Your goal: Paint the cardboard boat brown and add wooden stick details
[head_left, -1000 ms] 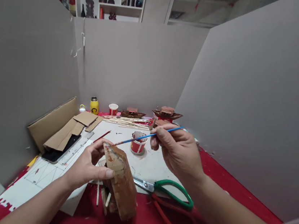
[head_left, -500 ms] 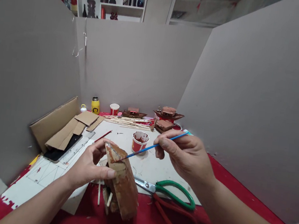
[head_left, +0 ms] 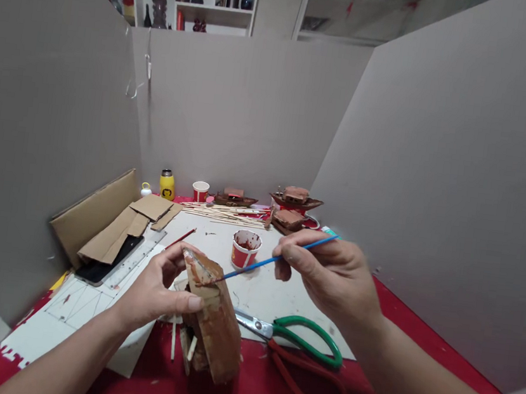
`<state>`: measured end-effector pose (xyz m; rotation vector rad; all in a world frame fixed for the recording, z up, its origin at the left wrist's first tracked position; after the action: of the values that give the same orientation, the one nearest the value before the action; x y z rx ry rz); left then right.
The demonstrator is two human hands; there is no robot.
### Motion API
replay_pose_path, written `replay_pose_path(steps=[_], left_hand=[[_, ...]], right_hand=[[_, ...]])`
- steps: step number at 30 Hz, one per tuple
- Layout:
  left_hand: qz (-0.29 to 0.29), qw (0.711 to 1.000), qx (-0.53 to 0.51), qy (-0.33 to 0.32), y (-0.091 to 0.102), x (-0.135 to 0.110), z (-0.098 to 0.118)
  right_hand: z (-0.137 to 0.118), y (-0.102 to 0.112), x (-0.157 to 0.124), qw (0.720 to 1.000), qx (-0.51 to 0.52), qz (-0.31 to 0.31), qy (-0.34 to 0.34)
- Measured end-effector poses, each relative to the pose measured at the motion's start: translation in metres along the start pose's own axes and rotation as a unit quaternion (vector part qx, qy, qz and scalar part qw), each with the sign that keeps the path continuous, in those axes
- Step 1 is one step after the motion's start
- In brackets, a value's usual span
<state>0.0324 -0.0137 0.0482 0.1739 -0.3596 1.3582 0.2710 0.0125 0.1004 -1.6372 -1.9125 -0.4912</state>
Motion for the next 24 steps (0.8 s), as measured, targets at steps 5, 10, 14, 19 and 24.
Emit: replay_pose_path(steps=[5,10,14,19,24], left_hand=[[-0.004,1.0,-0.002,0.009,0.0,0.0,-0.001],[0.001,1.0,0.005,0.011,-0.001,0.0,0.001],[0.022,1.0,0.004,0.009,-0.001,0.0,0.001],[-0.002,1.0,0.01,0.015,0.0,-0.001,-0.001],[0.0,1.0,0.003,0.011,0.001,0.0,-0.001]], right_hand=[[-0.002,-0.003,-0.002,1.0,-0.001,0.017,0.027],[-0.003,-0.012,-0.001,0.999,-0.013,0.005,0.049],[-0.009,-0.008,-0.004,0.998,-0.013,-0.029,0.051],[-0.008,-0.005,-0.003,0.998,-0.012,0.024,0.054],[-0.007,-0.004,-0.002,0.998,-0.022,0.001,0.051]])
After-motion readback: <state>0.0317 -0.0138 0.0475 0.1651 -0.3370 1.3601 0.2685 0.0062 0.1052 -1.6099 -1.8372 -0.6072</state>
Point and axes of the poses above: each hand's wrist, its own x-axis towards the middle knuckle, its own y-axis out of the back of the hand, z = x × y, the point moved 2 cm from there along x, towards the middle knuckle, and after that the axes turned 9 degrees about z, right-handed, at the moved point
